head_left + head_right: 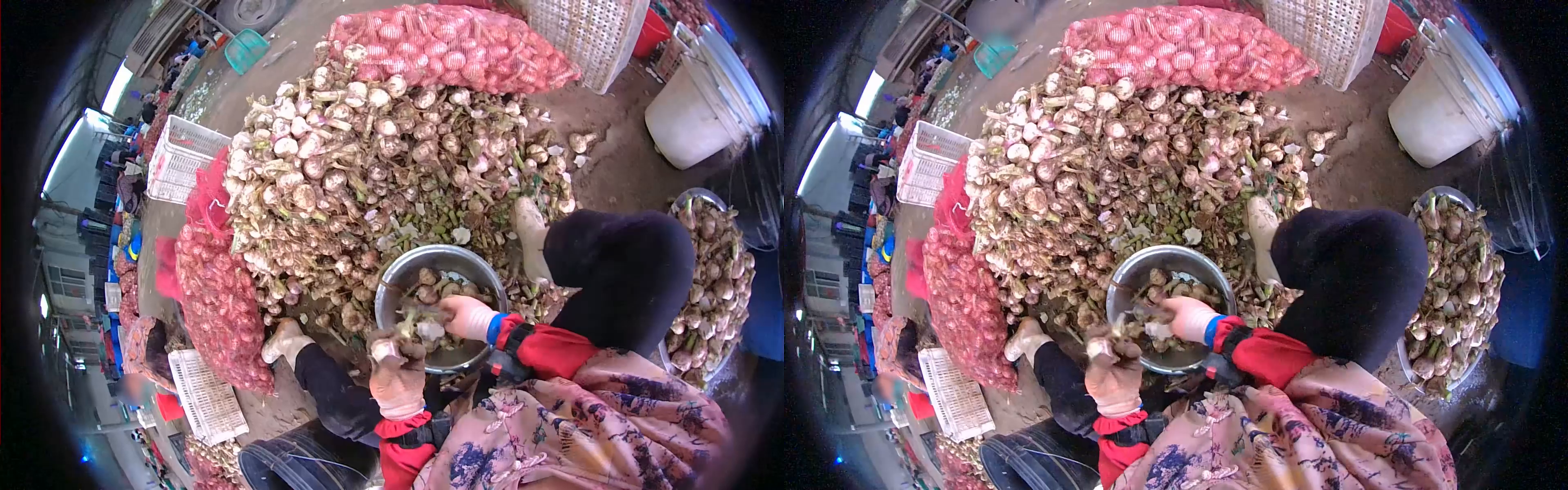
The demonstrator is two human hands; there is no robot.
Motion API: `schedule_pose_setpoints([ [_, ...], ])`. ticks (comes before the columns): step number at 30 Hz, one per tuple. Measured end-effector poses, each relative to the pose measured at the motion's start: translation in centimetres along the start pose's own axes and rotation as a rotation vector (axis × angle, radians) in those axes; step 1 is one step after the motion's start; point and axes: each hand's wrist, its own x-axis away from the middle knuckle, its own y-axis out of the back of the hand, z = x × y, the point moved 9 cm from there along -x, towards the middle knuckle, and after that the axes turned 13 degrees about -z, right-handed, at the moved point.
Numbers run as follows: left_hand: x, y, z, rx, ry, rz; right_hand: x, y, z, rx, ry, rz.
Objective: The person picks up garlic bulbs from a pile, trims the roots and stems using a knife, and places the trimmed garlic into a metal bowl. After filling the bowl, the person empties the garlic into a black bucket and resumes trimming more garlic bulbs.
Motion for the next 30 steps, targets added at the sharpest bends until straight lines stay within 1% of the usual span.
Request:
schedule_pose_setpoints([
  [1, -0.1, 0.4, 0.2, -0.009, -0.016, -0.009, -0.8, -0.5, -3.4, -0.021, -0.103, -0.045],
  [2, -0.3, 1.3, 0.7, -0.037, 0.006, -0.107, -1.3, -1.6, -6.9, -0.043, -0.214, -0.084],
  [3, -0.7, 2.4, 1.4, -0.14, 0.022, -0.129, -1.1, -0.9, -6.2, -0.04, -0.213, -0.082],
  [4, -1.8, 4.2, 2.3, -0.239, 0.036, -0.151, -0.6, 0.6, -4.6, -0.112, -0.24, -0.099],
  [5, -3.4, 7.6, 4.0, -0.255, 0.112, -0.123, -0.6, 1.5, -3.9, -0.183, -0.267, -0.113],
  [6, -3.8, 8.6, 4.6, -0.539, 0.141, -0.214, -0.9, 1.2, -4.3, -0.175, -0.265, -0.107],
  [8, -6.0, 9.1, 3.6, -1.069, -0.116, -0.15, -1.4, 1.1, -6.0, -0.17, -0.282, -0.209],
  [9, -6.2, 5.9, 0.6, -1.562, -0.268, -0.264, -1.7, 0.9, -6.2, -0.217, -0.256, -0.237],
  [10, -7.9, 5.9, -1.0, -1.577, -0.489, -0.295, -1.5, 1.2, -5.3, -0.253, -0.3, -0.226],
  [12, -12.1, 5.3, -3.2, -1.34, -0.308, -0.477, -1.0, 1.7, -2.2, -0.448, -0.456, -0.139],
  [13, -15.4, 6.2, -4.0, -1.37, -0.448, -0.426, -1.7, 0.0, -3.5, -0.567, -0.445, -0.105],
  [14, -18.7, 7.4, -4.6, -1.393, -0.588, -0.373, -2.4, -1.9, -6.5, -0.53, -0.43, -0.116],
  [16, -23.7, 7.0, -5.0, -1.881, -0.555, -0.328, -2.2, -0.8, -2.8, -0.637, -0.489, -0.04],
  [17, -25.1, 6.1, -4.7, -2.075, -0.456, -0.36, -2.2, -1.0, -2.8, -0.666, -0.536, -0.005],
  [18, -27.8, 7.9, -4.0, -2.222, -0.344, -0.322, -2.3, -0.6, -2.6, -0.662, -0.553, -0.018],
  [20, -29.7, 6.8, -2.0, -2.227, -0.103, -0.138, -2.1, -1.0, -1.8, -0.811, -0.603, 0.077],
  [21, -30.8, 7.0, -1.2, -2.329, -0.104, -0.075, -2.2, -0.7, -2.2, -0.806, -0.625, 0.064],
  [23, -32.7, 7.6, -0.5, -2.502, -0.097, 0.046, -2.5, -1.1, -1.5, -0.897, -0.602, 0.148],
  [24, -33.3, 7.6, -0.4, -2.589, -0.101, 0.086, -2.5, -1.2, -1.8, -0.895, -0.61, 0.146],
  [26, -32.1, 5.5, -1.1, -2.665, -0.131, 0.065, -2.5, -1.4, -2.6, -0.952, -0.622, 0.103],
  [27, -31.1, 4.5, -2.4, -2.553, -0.247, -0.041, -2.7, -1.1, -2.7, -0.906, -0.58, 0.071],
  [28, -29.4, 2.9, -4.0, -2.437, -0.354, -0.146, -2.7, -1.1, -3.3, -0.845, -0.582, 0.04],
  [29, -27.4, 1.7, -5.9, -2.32, -0.419, -0.317, -2.6, -0.9, -3.4, -0.819, -0.58, 0.015],
  [30, -27.0, 2.9, -8.1, -2.113, -0.568, -0.368, -2.5, -0.5, -2.9, -0.796, -0.576, -0.006],
])
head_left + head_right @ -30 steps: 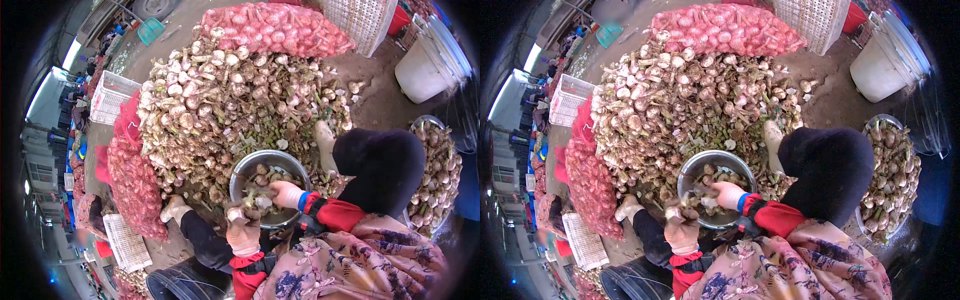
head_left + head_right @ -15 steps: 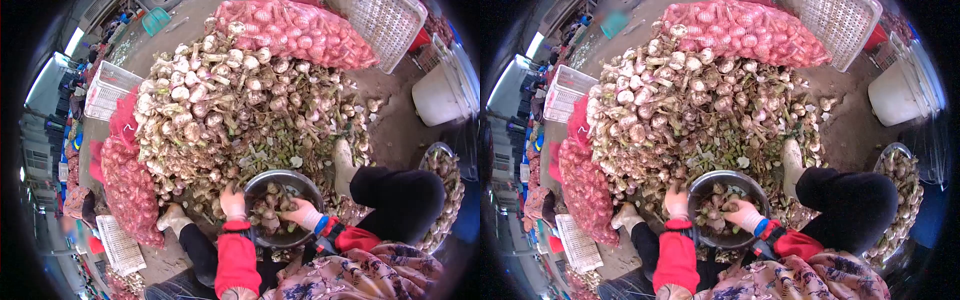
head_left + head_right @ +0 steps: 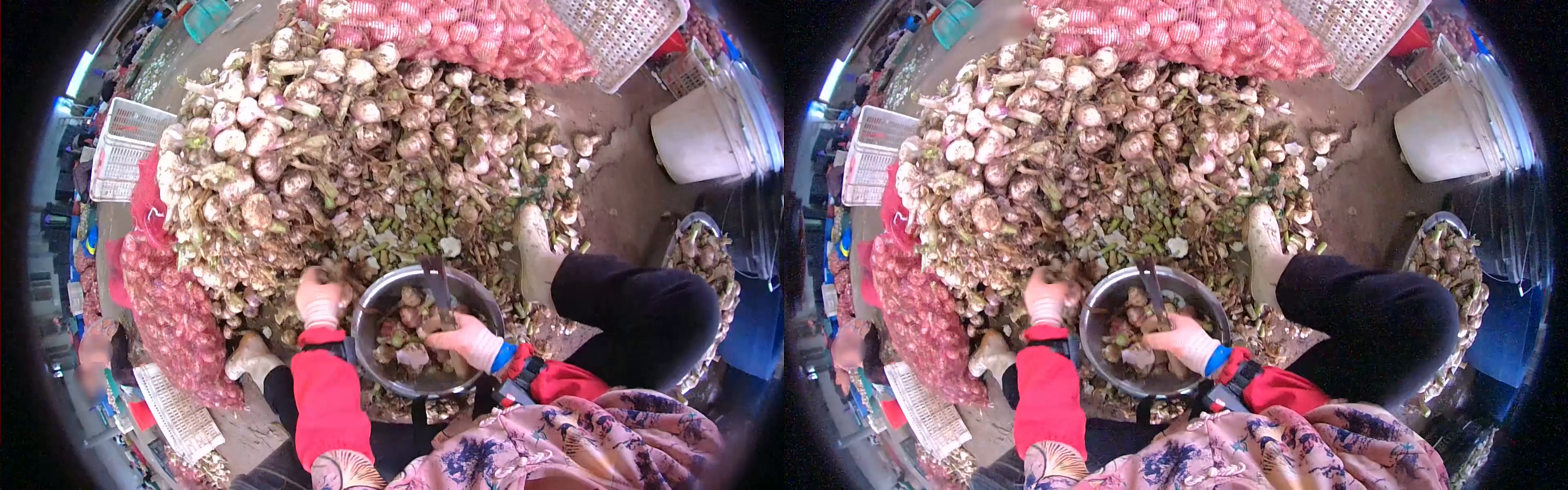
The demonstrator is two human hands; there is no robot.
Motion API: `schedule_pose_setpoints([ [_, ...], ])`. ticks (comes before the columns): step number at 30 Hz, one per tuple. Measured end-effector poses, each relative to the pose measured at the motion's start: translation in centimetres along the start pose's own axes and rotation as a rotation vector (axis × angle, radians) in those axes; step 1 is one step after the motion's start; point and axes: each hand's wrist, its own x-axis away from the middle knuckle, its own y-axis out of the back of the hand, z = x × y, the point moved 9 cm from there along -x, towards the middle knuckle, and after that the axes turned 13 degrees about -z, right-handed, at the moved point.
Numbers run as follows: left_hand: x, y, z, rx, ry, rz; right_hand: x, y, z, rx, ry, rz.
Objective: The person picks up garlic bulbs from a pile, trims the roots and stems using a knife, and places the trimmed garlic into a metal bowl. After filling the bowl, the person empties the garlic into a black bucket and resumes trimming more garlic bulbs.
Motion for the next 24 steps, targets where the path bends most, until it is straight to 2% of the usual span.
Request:
schedule_pose_setpoints([
  [2, 1.6, 2.1, 3.5, 0.643, 0.195, -0.058, 0.4, 0.0, 0.0, -0.015, -0.002, 0.0],
  [4, 6.8, 7.4, 1.5, 1.017, 0.278, -0.107, 1.3, -0.8, 1.0, -0.072, 0.039, 0.019],
  [5, 9.6, 7.3, 0.6, 1.268, 0.447, 0.121, 1.9, -1.1, 1.7, -0.129, 0.082, 0.026],
  [7, 15.1, 8.6, -1.6, 1.416, 0.461, 0.109, 3.1, -2.2, 2.0, -0.208, 0.108, 0.106],
  [8, 18.1, 7.2, -1.3, 1.382, 0.505, 0.242, 3.7, -2.8, 2.3, -0.289, 0.125, 0.178],
  [9, 20.9, 5.7, -0.5, 1.297, 0.537, 0.324, 4.7, -3.9, 2.8, -0.27, 0.155, 0.351],
  [10, 23.1, 6.1, -2.2, 1.361, 0.504, 0.369, 5.4, -3.7, 3.1, -0.264, 0.162, 0.36],
  [12, 25.4, 5.9, -2.9, 1.28, 0.371, 0.496, 7.6, -4.3, 2.2, 0.036, 0.118, 0.461],
  [13, 26.2, 6.2, -3.6, 1.236, 0.339, 0.517, 7.6, -5.0, 0.9, 0.073, 0.15, 0.489],
  [14, 27.0, 6.5, -4.4, 1.193, 0.31, 0.538, 7.1, -4.9, 1.1, 0.411, 0.522, 0.395],
  [15, 27.1, 6.5, -3.9, 1.079, 0.291, 0.434, 8.2, -5.4, 1.7, 0.46, 0.638, 0.409],
  [16, 27.4, 6.8, -3.8, 1.083, 0.288, 0.425, 9.4, -5.9, 2.4, 0.505, 0.756, 0.42],
  [18, 27.1, 7.9, -3.7, 1.306, 0.394, 0.345, 10.5, -4.9, 3.7, 0.412, 0.768, 0.357],
  [19, 26.8, 8.1, -2.9, 1.128, 0.291, 0.29, 11.2, -3.8, 4.6, 0.316, 0.766, 0.291],
  [22, 26.7, 9.3, -4.1, 1.302, 0.183, 0.265, 12.6, -2.5, 5.0, 0.968, 0.953, 0.116],
  [23, 26.5, 11.4, -5.1, 1.137, -0.043, 0.117, 12.9, -2.3, 4.9, 0.964, 0.953, 0.104],
  [24, 26.6, 11.3, -5.3, 1.137, -0.049, 0.125, 13.1, -2.3, 4.4, 1.043, 0.96, 0.105],
])
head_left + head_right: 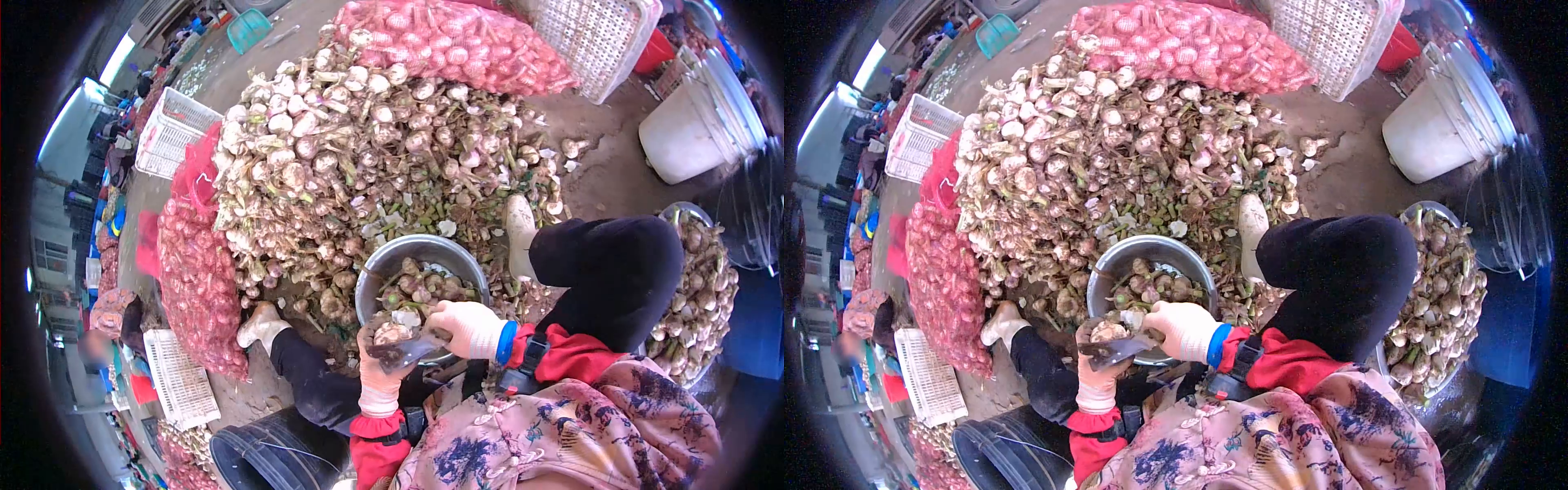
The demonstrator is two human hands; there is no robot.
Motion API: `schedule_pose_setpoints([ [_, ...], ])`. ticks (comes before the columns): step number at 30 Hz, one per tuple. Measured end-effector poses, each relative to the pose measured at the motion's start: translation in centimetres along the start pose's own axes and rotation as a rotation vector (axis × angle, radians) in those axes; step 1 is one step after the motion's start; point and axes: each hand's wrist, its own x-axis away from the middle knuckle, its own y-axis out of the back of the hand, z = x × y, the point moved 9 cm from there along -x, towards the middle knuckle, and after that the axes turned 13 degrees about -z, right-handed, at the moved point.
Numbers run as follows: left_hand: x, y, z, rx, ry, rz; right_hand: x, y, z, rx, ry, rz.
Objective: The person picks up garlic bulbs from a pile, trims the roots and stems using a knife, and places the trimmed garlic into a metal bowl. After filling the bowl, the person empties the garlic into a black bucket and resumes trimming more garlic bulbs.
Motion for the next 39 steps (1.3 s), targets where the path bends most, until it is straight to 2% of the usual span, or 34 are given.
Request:
schedule_pose_setpoints([
  [2, 0.1, -0.6, 0.4, 0.113, 0.072, 0.036, 0.2, -0.1, 0.2, 0.066, 0.01, 0.027],
  [3, 0.2, -1.1, 0.6, 0.243, 0.171, 0.027, 0.0, -0.1, 0.5, 0.087, 0.023, 0.042],
  [6, 0.2, -1.1, 1.7, 0.36, 0.258, -0.01, -0.1, -0.4, 0.8, 0.108, 0.054, 0.063],
  [10, -0.1, -0.3, 2.5, 0.23, 0.258, -0.019, -0.6, -0.8, 0.9, 0.16, 0.082, 0.112],
  [12, -0.2, -0.4, 4.3, 0.306, 0.466, -0.06, -0.6, -1.1, 0.5, 0.175, 0.088, 0.117],
  [13, -0.3, -1.3, 2.4, 0.161, 0.244, 0.027, -0.8, -1.3, 0.2, 0.158, 0.106, 0.083],
  [14, -0.2, -1.6, 2.1, 0.163, 0.249, 0.034, -0.9, -1.5, -0.2, 0.141, 0.124, 0.046],
  [16, 0.0, -2.5, 2.7, 0.457, 0.447, 0.018, -1.1, -1.5, -0.9, 0.143, 0.131, 0.012],
  [18, -0.3, -2.4, 3.0, 0.407, 0.444, 0.01, -1.3, -1.7, -1.2, 0.171, 0.13, 0.01],
  [19, -0.6, -2.5, 1.7, 0.242, 0.264, 0.056, -1.5, -1.3, -1.2, 0.172, 0.146, -0.047],
  [20, -0.4, -2.9, 0.3, 0.076, 0.087, 0.099, -1.7, -1.0, -3.2, 0.162, -0.025, -0.04],
  [21, 1.2, -2.2, 1.3, 0.305, 0.565, -0.087, -2.1, 0.0, -5.3, 0.149, -0.197, -0.032],
  [22, 1.3, -2.4, -0.8, 0.074, 0.2, 0.041, -1.6, 0.7, -10.3, 0.203, -0.509, 0.013],
  [24, 1.6, -2.6, -2.6, 0.365, 0.219, 0.021, -1.5, 3.0, -14.4, 0.083, -0.58, -0.33],
  [25, 1.0, -1.6, -1.3, 0.49, 0.276, -0.06, -2.4, 2.7, -13.9, -0.008, -0.5, -0.456],
  [26, 0.6, -1.2, -0.8, 0.493, 0.261, -0.06, -2.2, 2.6, -13.4, -0.092, -0.425, -0.584],
  [27, 0.1, -0.1, -0.1, 0.41, 0.286, -0.149, -2.5, 3.6, -9.9, -0.116, -0.299, -0.587],
  [28, 0.0, 1.1, 0.7, 0.319, 0.317, -0.238, -2.7, 3.2, -7.8, -0.165, -0.239, -0.485],
  [29, -0.5, 2.1, 1.0, 0.273, 0.247, -0.305, -2.4, 2.8, -6.0, -0.207, -0.12, -0.457],
  [30, -1.4, 2.1, -0.1, 0.17, 0.258, -0.296, -1.9, 2.3, -4.1, -0.247, 0.002, -0.431],
  [32, -2.4, 0.6, -0.9, 0.705, 0.217, -0.17, -1.6, 1.2, -1.5, -0.225, 0.062, -0.297],
  [33, -2.6, 0.0, -1.3, 0.705, 0.213, -0.157, -1.6, 0.3, -1.1, -0.176, 0.048, -0.214],
  [34, -2.4, -0.7, -1.5, 0.818, 0.278, -0.179, -1.8, 0.1, -0.7, -0.212, 0.071, -0.223],
  [35, -2.2, -1.5, -1.3, 0.931, 0.345, -0.204, -2.0, 0.4, -0.4, -0.211, 0.085, -0.263],
  [39, -1.9, -3.0, 0.0, 0.981, 0.439, -0.262, -2.7, 2.2, -0.4, -0.274, 0.092, -0.419],
])
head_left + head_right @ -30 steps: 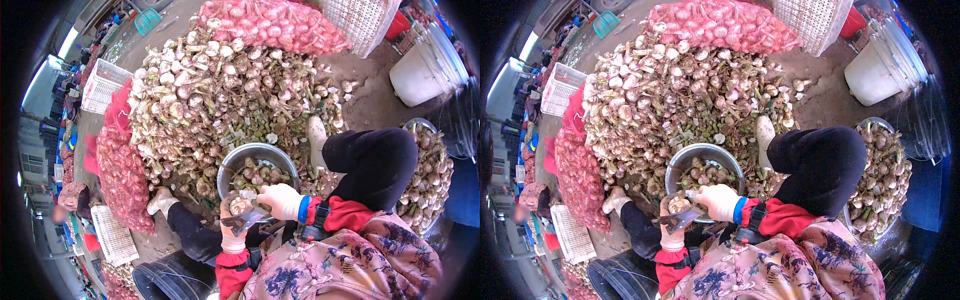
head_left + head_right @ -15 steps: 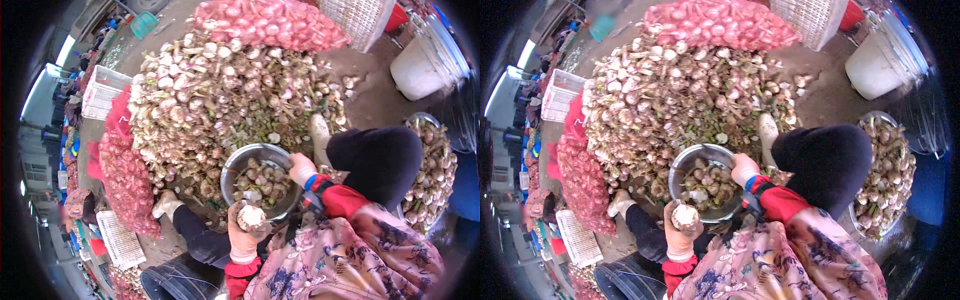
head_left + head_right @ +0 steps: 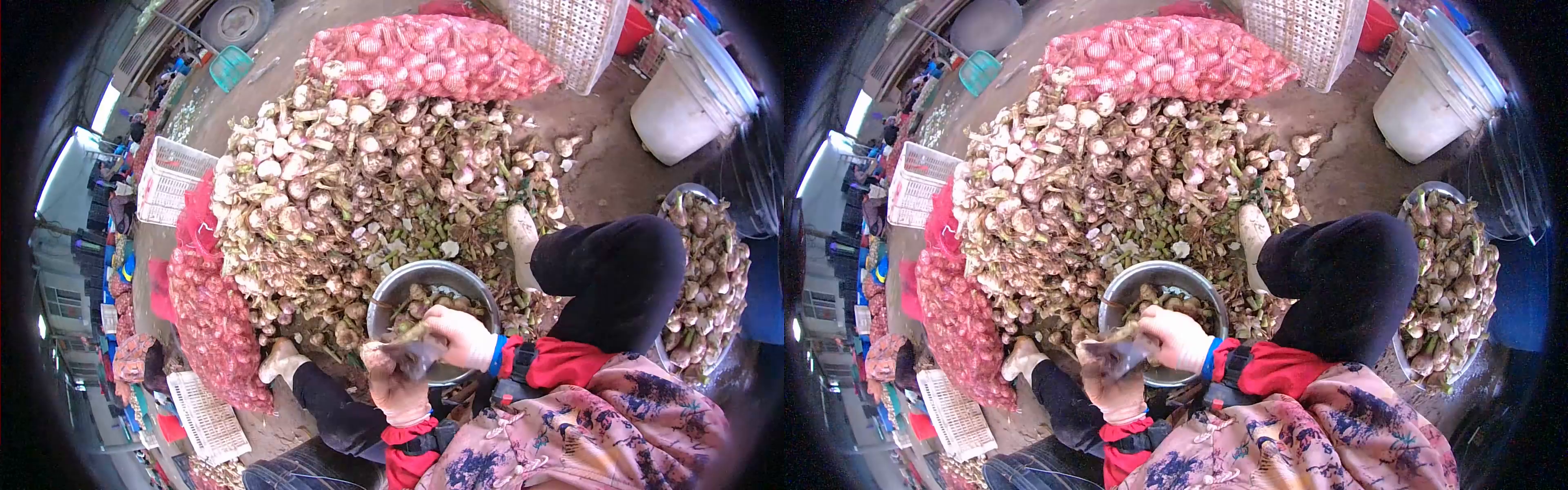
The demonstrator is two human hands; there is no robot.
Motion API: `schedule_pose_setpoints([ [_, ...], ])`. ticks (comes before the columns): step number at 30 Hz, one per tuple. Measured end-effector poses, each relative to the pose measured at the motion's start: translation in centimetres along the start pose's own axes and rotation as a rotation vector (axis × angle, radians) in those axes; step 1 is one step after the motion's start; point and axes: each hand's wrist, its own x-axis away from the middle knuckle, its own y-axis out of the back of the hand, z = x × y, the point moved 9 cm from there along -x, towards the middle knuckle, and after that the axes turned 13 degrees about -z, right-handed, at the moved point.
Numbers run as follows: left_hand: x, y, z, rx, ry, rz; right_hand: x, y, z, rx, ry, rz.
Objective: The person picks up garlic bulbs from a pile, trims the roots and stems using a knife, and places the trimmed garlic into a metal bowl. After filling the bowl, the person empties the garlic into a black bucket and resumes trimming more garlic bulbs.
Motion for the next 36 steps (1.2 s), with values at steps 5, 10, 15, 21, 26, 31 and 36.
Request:
schedule_pose_setpoints([
  [5, -0.8, -1.7, 0.4, 0.04, -0.007, 0.116, 6.1, -1.0, -15.7, 0.243, -0.854, 0.163],
  [10, -6.5, 3.1, 2.0, -0.73, -0.096, 0.033, 4.8, -0.7, -14.6, -0.096, -1.041, 0.032],
  [15, -19.5, 6.8, -2.9, -1.002, -0.277, -0.35, 5.1, -2.7, -15.3, -0.277, -1.072, 0.07],
  [21, -36.2, 13.1, 0.7, -2.283, -0.168, -0.281, 3.0, -3.7, -12.1, -0.6, -1.191, 0.114],
  [26, -36.5, 11.0, -0.6, -2.066, -0.283, -0.238, 3.3, -4.6, -12.5, -0.787, -1.231, 0.077],
  [31, -32.8, 8.3, -2.6, -1.011, -0.034, -0.025, 2.1, -3.5, -12.0, -0.574, -1.111, 0.117],
  [36, -18.3, 0.0, -3.8, -0.619, -0.067, 0.167, 1.0, -1.9, -10.3, -0.218, -0.857, 0.073],
])
